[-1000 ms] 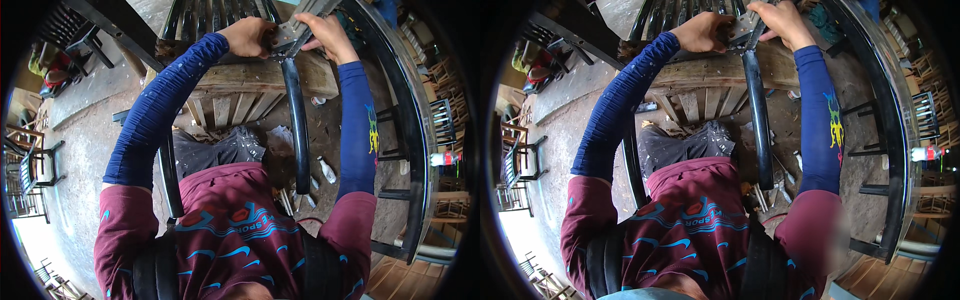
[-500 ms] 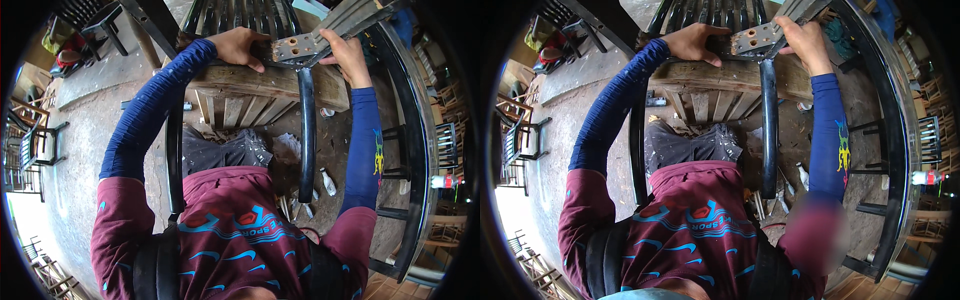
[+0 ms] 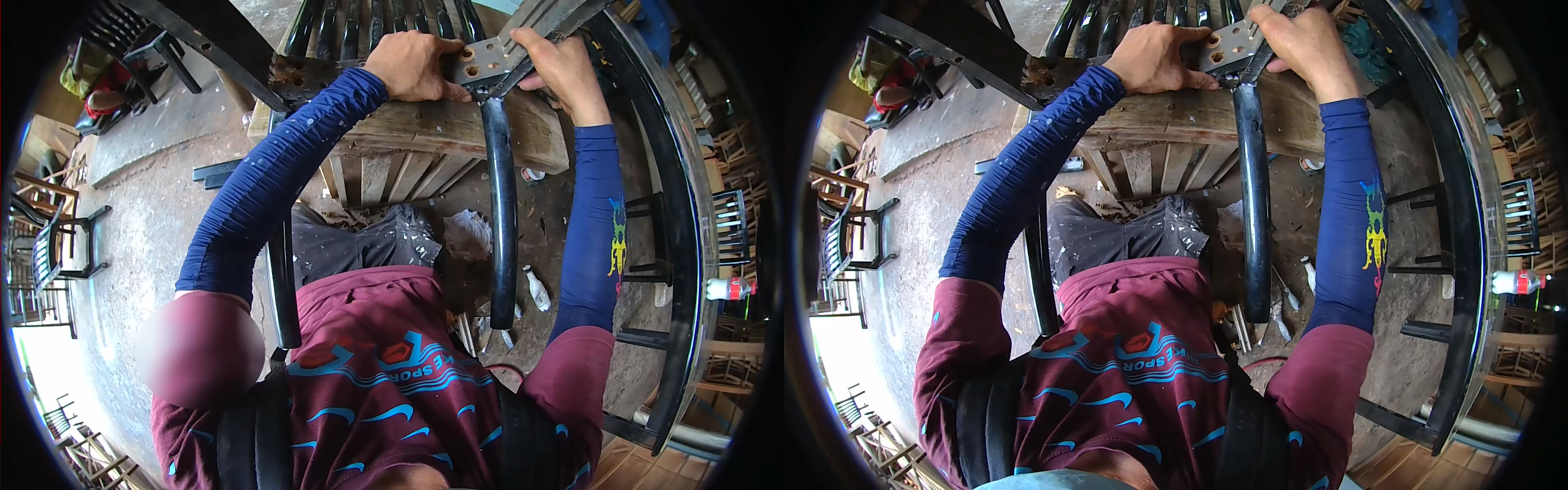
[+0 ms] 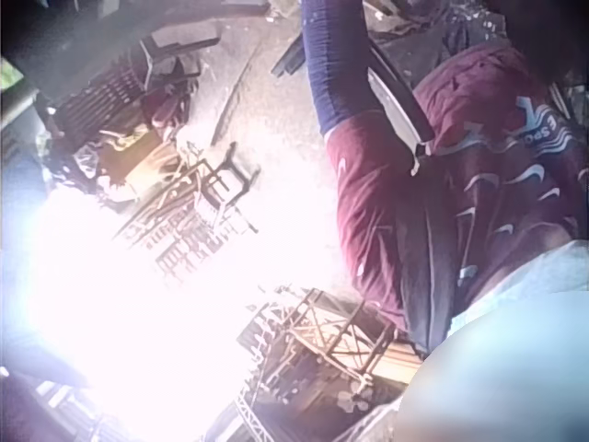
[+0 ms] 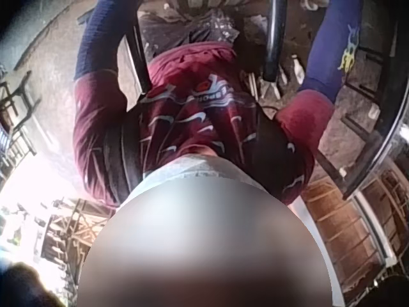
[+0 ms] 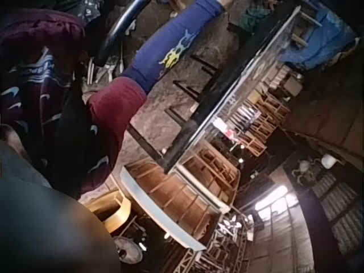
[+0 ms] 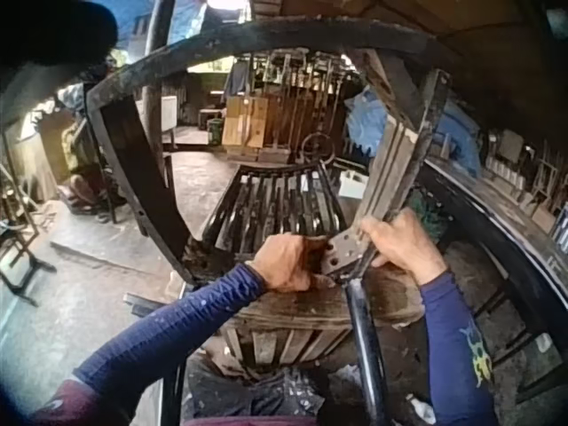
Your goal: Repairing a metal chair by drilling and applying sealant to metal components.
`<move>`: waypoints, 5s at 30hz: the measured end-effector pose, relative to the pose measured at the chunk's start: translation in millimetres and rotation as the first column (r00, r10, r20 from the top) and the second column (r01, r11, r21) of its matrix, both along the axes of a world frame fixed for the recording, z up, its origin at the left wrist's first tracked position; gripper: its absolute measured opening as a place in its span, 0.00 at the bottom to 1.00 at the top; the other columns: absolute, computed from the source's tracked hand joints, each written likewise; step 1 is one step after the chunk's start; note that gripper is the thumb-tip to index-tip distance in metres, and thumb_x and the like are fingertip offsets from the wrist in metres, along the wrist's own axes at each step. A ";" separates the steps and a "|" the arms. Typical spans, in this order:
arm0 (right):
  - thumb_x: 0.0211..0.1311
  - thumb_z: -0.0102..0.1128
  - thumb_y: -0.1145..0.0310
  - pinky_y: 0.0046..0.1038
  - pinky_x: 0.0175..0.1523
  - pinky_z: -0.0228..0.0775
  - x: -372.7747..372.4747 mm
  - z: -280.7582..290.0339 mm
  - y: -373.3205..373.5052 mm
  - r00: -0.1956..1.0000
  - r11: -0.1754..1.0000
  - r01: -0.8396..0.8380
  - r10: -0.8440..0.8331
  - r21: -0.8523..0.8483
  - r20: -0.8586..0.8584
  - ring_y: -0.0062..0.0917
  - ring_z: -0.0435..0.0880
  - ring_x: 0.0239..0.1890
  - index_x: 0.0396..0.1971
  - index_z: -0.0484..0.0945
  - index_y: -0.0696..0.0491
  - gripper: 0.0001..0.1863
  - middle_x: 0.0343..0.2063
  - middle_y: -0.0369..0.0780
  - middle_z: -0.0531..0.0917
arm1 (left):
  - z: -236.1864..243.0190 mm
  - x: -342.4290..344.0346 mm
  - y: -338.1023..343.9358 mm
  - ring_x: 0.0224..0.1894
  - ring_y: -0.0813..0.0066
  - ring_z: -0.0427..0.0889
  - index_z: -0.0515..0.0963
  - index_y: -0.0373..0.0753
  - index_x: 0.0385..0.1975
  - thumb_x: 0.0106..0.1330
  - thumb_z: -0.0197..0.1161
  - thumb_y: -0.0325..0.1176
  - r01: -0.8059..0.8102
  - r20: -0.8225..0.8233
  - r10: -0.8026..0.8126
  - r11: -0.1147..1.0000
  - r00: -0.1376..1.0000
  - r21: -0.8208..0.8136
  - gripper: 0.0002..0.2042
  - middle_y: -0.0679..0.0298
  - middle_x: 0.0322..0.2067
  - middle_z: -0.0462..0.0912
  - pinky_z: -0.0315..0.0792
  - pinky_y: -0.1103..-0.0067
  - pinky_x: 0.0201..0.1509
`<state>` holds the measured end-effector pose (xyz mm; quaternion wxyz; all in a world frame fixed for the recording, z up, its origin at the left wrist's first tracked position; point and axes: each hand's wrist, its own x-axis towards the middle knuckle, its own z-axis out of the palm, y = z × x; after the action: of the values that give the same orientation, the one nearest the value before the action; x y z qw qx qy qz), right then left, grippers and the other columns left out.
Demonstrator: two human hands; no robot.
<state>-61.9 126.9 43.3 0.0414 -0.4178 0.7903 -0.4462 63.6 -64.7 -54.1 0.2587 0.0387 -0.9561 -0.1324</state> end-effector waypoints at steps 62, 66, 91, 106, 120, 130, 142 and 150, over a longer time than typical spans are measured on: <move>0.56 0.59 0.73 0.39 0.44 0.85 -42.3 17.9 20.8 0.901 0.717 -0.338 0.433 -0.609 0.010 0.34 0.85 0.36 0.55 0.73 0.64 0.25 0.38 0.45 0.82 | 53.6 32.5 -27.1 0.51 0.72 0.84 0.77 0.30 0.62 0.61 0.77 0.43 0.403 -0.198 -0.381 0.591 0.903 0.699 0.33 0.58 0.50 0.86 0.74 0.76 0.61; 0.58 0.57 0.71 0.42 0.45 0.84 -26.3 21.6 34.9 0.839 0.663 -0.297 0.524 -0.687 0.144 0.34 0.83 0.38 0.55 0.72 0.62 0.23 0.39 0.46 0.80 | 50.6 45.0 -17.2 0.49 0.76 0.81 0.77 0.32 0.59 0.63 0.76 0.39 0.507 -0.324 -0.602 0.158 0.729 0.847 0.28 0.64 0.48 0.85 0.73 0.76 0.60; 0.60 0.54 0.57 0.56 0.53 0.79 5.3 -31.9 69.0 0.517 0.445 -0.168 0.800 -0.880 0.305 0.38 0.80 0.44 0.59 0.68 0.56 0.29 0.41 0.46 0.77 | 29.7 130.0 -32.3 0.48 0.77 0.81 0.76 0.32 0.56 0.57 0.80 0.32 0.293 -0.212 -0.246 0.368 0.946 0.882 0.28 0.67 0.43 0.84 0.73 0.78 0.58; 0.73 0.54 0.54 0.39 0.46 0.85 -5.1 -94.0 143.9 0.557 0.758 0.147 0.467 -0.636 0.686 0.42 0.90 0.39 0.49 0.78 0.64 0.24 0.36 0.53 0.87 | 2.5 195.4 67.9 0.73 0.48 0.65 0.58 0.29 0.73 0.51 0.78 0.49 0.277 -0.245 -0.390 0.027 0.888 0.961 0.53 0.43 0.71 0.65 0.58 0.61 0.77; 0.69 0.64 0.54 0.28 0.50 0.80 -44.0 -172.1 136.6 0.662 0.917 0.127 0.205 -0.378 0.721 0.28 0.89 0.43 0.55 0.81 0.63 0.28 0.45 0.43 0.88 | -28.5 152.2 62.9 0.45 0.79 0.82 0.76 0.33 0.55 0.60 0.78 0.34 -0.017 0.034 -0.023 0.506 0.999 0.862 0.26 0.67 0.42 0.86 0.75 0.78 0.54; 0.64 0.68 0.40 0.29 0.56 0.77 -42.2 -188.1 151.9 0.607 0.949 0.143 0.140 -0.281 0.782 0.26 0.86 0.49 0.56 0.80 0.63 0.39 0.50 0.44 0.86 | -53.3 124.2 40.0 0.40 0.78 0.83 0.76 0.31 0.54 0.58 0.81 0.36 -0.119 0.130 0.014 0.498 0.991 0.859 0.28 0.64 0.40 0.86 0.77 0.78 0.49; 0.68 0.65 0.42 0.26 0.52 0.76 -27.6 -185.8 152.5 0.653 0.938 0.189 0.101 -0.291 0.751 0.22 0.85 0.45 0.52 0.82 0.62 0.34 0.46 0.41 0.87 | -57.6 120.1 63.1 0.48 0.72 0.85 0.79 0.32 0.48 0.72 0.66 0.28 0.091 -0.092 -0.002 -0.114 0.996 0.989 0.10 0.62 0.43 0.85 0.81 0.70 0.58; 0.69 0.63 0.41 0.26 0.51 0.76 -24.4 -187.2 146.7 0.569 0.916 0.220 0.158 -0.335 0.807 0.22 0.85 0.45 0.55 0.80 0.59 0.34 0.47 0.39 0.86 | -79.8 122.8 62.6 0.44 0.74 0.85 0.81 0.35 0.45 0.71 0.69 0.32 -0.013 0.041 0.221 -0.130 0.974 0.991 0.09 0.66 0.39 0.85 0.81 0.74 0.53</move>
<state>-86.3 273.5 -143.9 0.3092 -0.1476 0.5787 -0.7401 186.5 -2.2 -134.0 0.2192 0.2944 -0.5066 -0.7802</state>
